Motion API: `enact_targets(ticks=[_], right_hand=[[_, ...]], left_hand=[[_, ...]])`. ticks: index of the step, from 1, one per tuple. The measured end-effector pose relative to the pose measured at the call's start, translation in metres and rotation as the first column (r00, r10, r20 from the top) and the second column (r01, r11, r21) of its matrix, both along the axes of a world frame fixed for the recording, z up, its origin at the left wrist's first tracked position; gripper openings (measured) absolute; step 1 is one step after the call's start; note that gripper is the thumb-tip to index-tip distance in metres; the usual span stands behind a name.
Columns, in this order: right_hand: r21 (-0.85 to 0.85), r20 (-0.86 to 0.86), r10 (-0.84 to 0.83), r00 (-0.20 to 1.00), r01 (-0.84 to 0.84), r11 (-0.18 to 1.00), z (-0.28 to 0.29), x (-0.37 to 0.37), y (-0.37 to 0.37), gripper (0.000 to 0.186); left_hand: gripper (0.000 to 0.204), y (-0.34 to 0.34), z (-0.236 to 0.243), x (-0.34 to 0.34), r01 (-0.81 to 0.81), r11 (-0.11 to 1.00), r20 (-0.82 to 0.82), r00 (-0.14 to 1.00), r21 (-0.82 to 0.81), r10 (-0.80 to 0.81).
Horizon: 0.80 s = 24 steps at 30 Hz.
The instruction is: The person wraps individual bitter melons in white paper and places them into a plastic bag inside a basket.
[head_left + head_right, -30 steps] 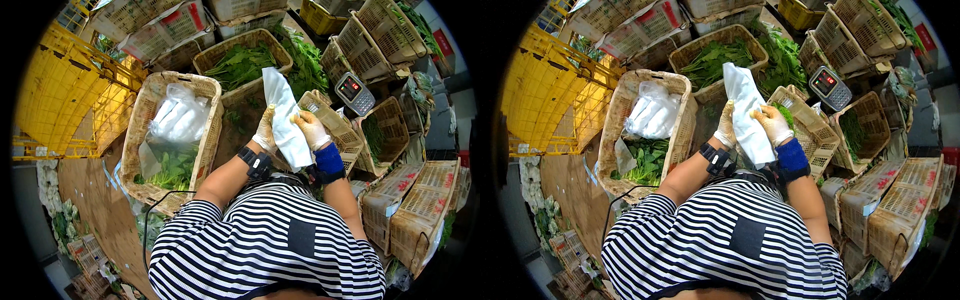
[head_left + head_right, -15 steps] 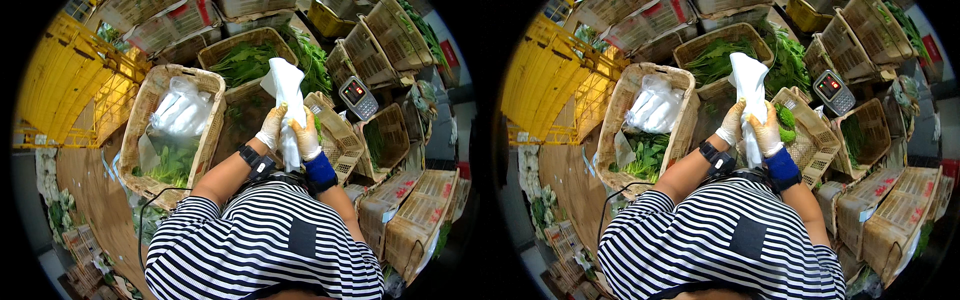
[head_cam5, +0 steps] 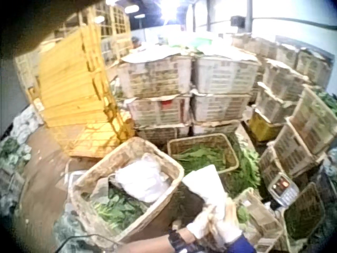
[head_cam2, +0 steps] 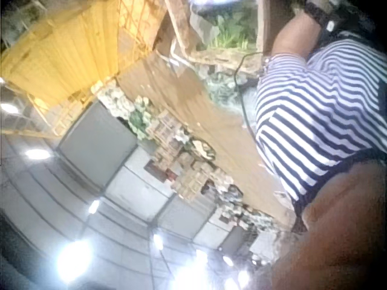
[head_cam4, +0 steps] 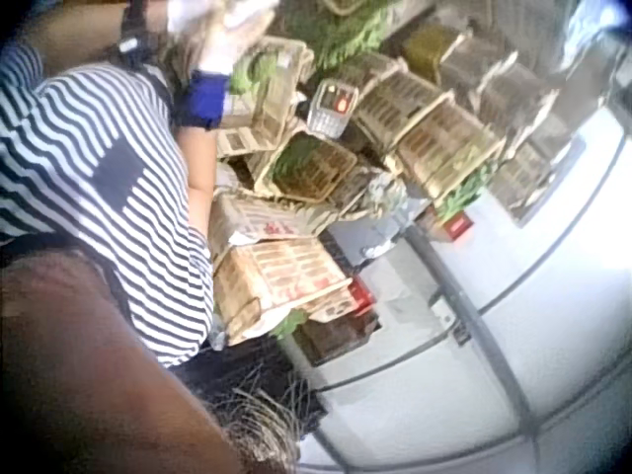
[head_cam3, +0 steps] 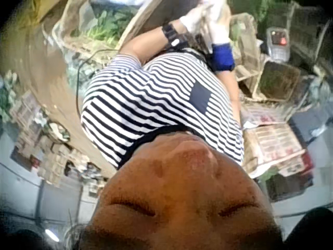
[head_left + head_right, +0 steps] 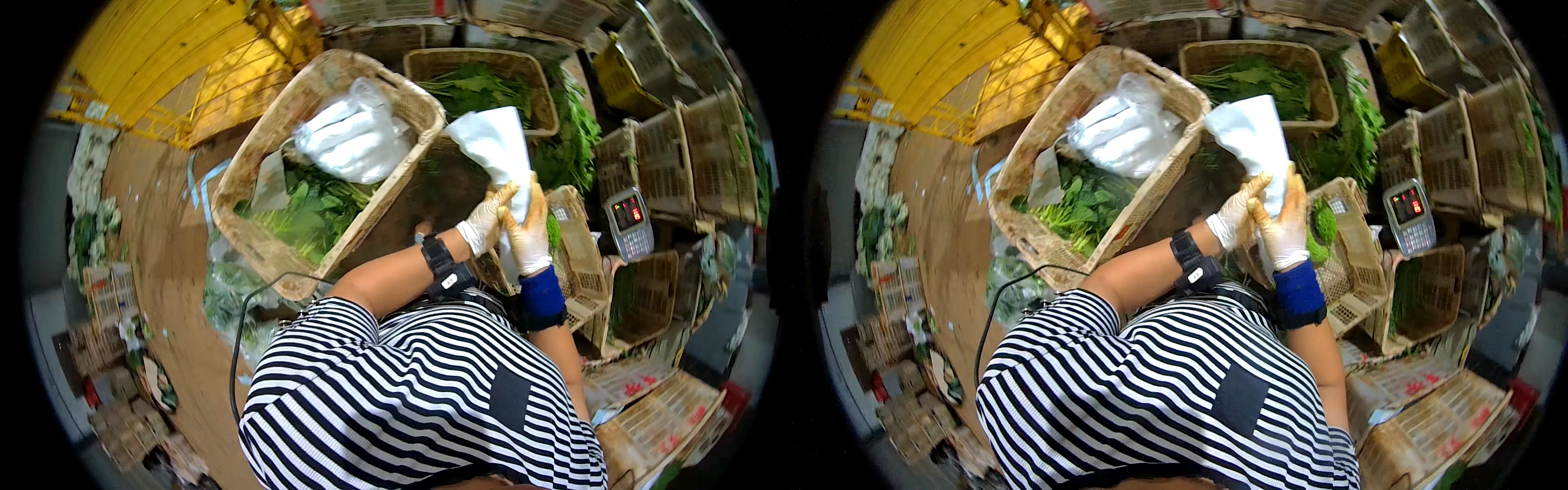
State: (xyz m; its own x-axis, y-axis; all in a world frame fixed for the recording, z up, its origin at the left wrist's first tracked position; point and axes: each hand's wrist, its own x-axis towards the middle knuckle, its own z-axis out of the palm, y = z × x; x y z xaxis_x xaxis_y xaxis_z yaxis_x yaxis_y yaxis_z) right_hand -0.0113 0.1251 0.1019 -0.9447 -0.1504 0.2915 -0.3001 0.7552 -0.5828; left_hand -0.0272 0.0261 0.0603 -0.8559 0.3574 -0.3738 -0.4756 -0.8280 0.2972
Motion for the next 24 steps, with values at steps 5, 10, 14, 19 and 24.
enact_targets(ticks=[5,10,14,19,24], right_hand=[[-0.762,0.371,0.218,0.903,0.162,0.627,-0.008,-0.017,-0.030,0.059],[-0.846,0.487,0.446,0.751,0.280,0.453,-0.040,-0.025,-0.064,0.049],[-0.889,0.455,0.699,0.552,0.235,0.394,-0.049,-0.047,-0.089,0.048],[-0.407,0.387,0.534,0.752,-0.380,0.830,-0.065,-0.100,-0.136,0.031],[-0.525,0.367,0.729,0.578,-0.518,0.675,-0.078,-0.126,-0.201,0.031]], left_hand=[[0.061,-0.047,-0.015,-0.012,-0.214,0.828,-0.262,0.961,-0.519,0.085],[0.070,-0.085,-0.023,-0.014,-0.357,0.904,-0.216,0.926,-0.236,0.310],[0.064,-0.135,-0.035,-0.011,-0.181,0.964,0.047,0.983,0.194,0.175],[0.071,-0.188,-0.040,-0.013,-0.345,0.918,0.097,0.938,0.193,0.332],[0.079,-0.242,-0.035,0.013,-0.295,0.955,0.131,0.946,-0.037,0.297]])
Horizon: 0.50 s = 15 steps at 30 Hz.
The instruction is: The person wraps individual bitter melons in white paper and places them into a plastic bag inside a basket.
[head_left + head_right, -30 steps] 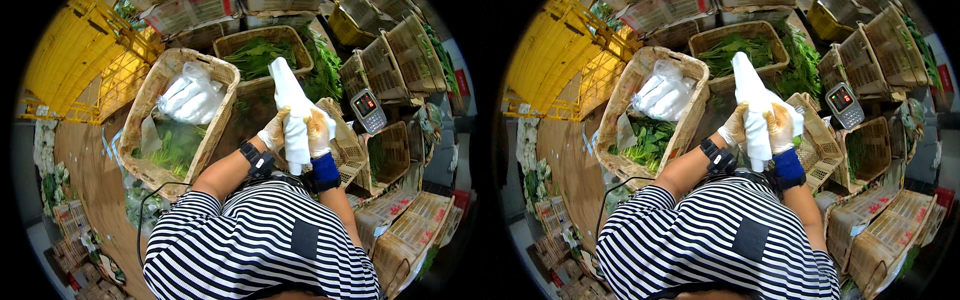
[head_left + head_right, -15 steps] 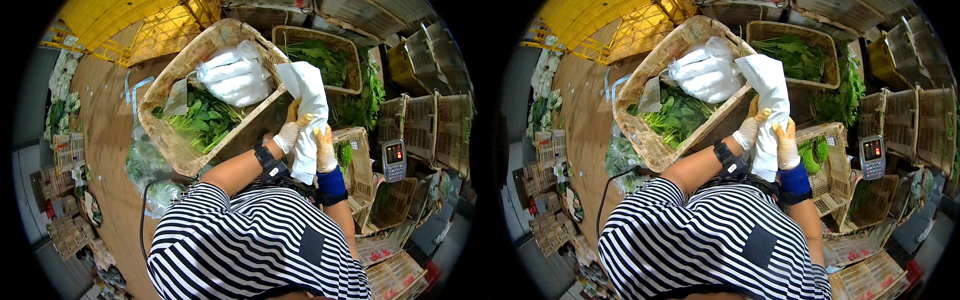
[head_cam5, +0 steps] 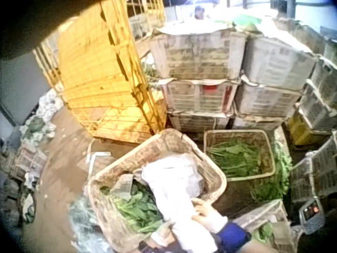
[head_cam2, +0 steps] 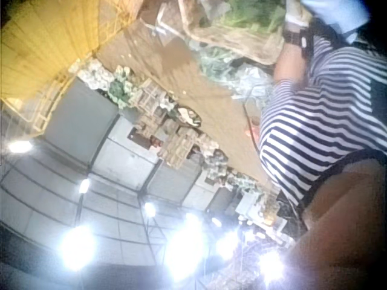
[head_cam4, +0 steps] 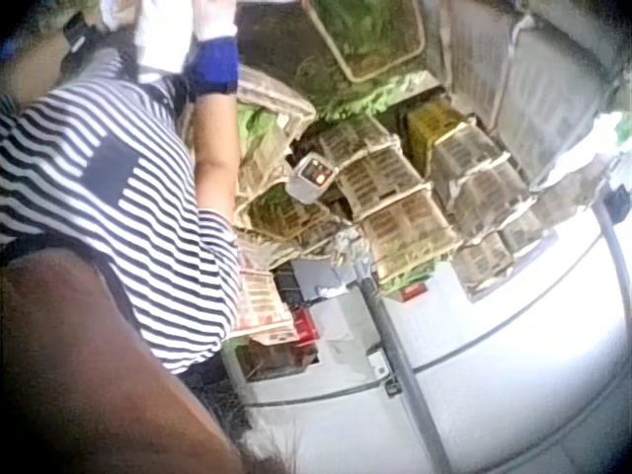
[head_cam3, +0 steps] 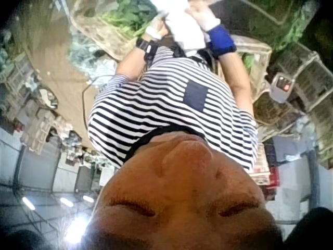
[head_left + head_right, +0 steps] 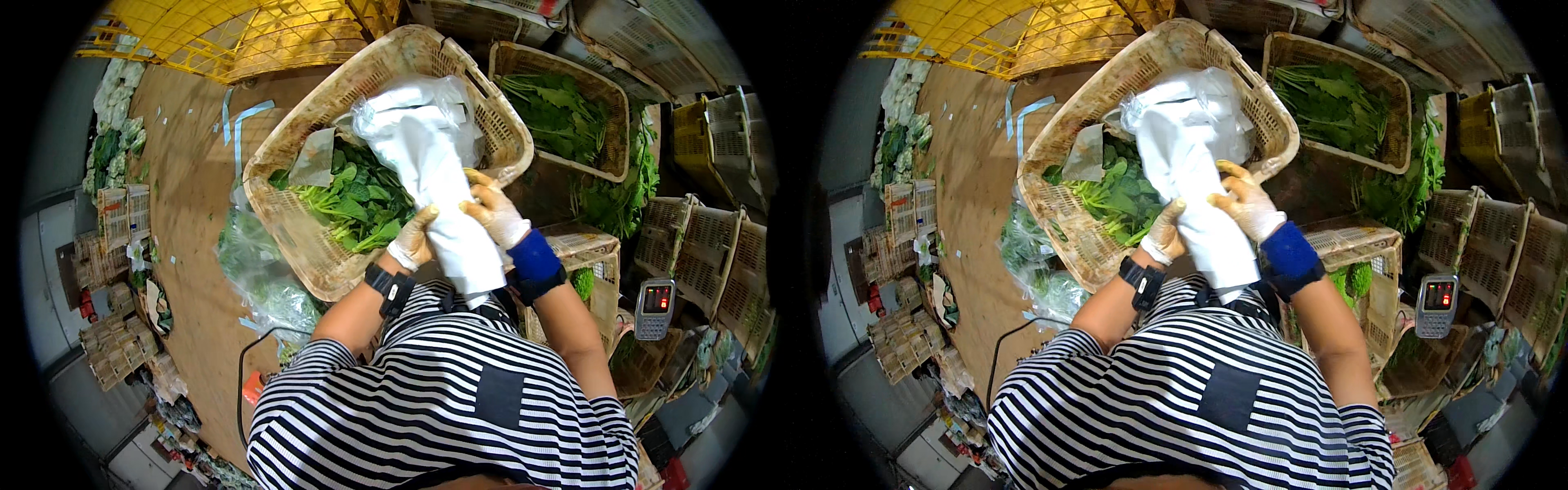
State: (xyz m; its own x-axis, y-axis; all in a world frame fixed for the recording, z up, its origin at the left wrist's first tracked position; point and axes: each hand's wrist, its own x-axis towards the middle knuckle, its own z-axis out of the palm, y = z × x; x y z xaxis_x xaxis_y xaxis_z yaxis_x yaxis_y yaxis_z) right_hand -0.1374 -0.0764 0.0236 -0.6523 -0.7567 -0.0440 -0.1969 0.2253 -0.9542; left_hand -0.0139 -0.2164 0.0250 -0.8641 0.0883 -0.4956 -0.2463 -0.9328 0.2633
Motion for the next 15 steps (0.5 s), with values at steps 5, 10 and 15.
enact_targets(ticks=[5,10,15], right_hand=[[0.318,-0.239,-0.048,0.970,0.125,0.940,0.016,0.001,-0.075,0.032],[0.144,-0.370,-0.160,0.915,0.226,0.963,0.002,-0.039,-0.138,0.039],[0.522,-0.464,-0.205,0.862,0.453,0.722,-0.014,-0.103,-0.154,0.080]], left_hand=[[0.060,-0.053,-0.020,-0.003,-0.272,0.961,0.120,0.957,0.045,0.265],[0.044,-0.126,-0.010,-0.050,-0.235,0.951,0.085,0.963,-0.203,0.256],[0.041,-0.182,-0.032,-0.096,-0.354,0.822,0.109,0.890,-0.447,0.442]])
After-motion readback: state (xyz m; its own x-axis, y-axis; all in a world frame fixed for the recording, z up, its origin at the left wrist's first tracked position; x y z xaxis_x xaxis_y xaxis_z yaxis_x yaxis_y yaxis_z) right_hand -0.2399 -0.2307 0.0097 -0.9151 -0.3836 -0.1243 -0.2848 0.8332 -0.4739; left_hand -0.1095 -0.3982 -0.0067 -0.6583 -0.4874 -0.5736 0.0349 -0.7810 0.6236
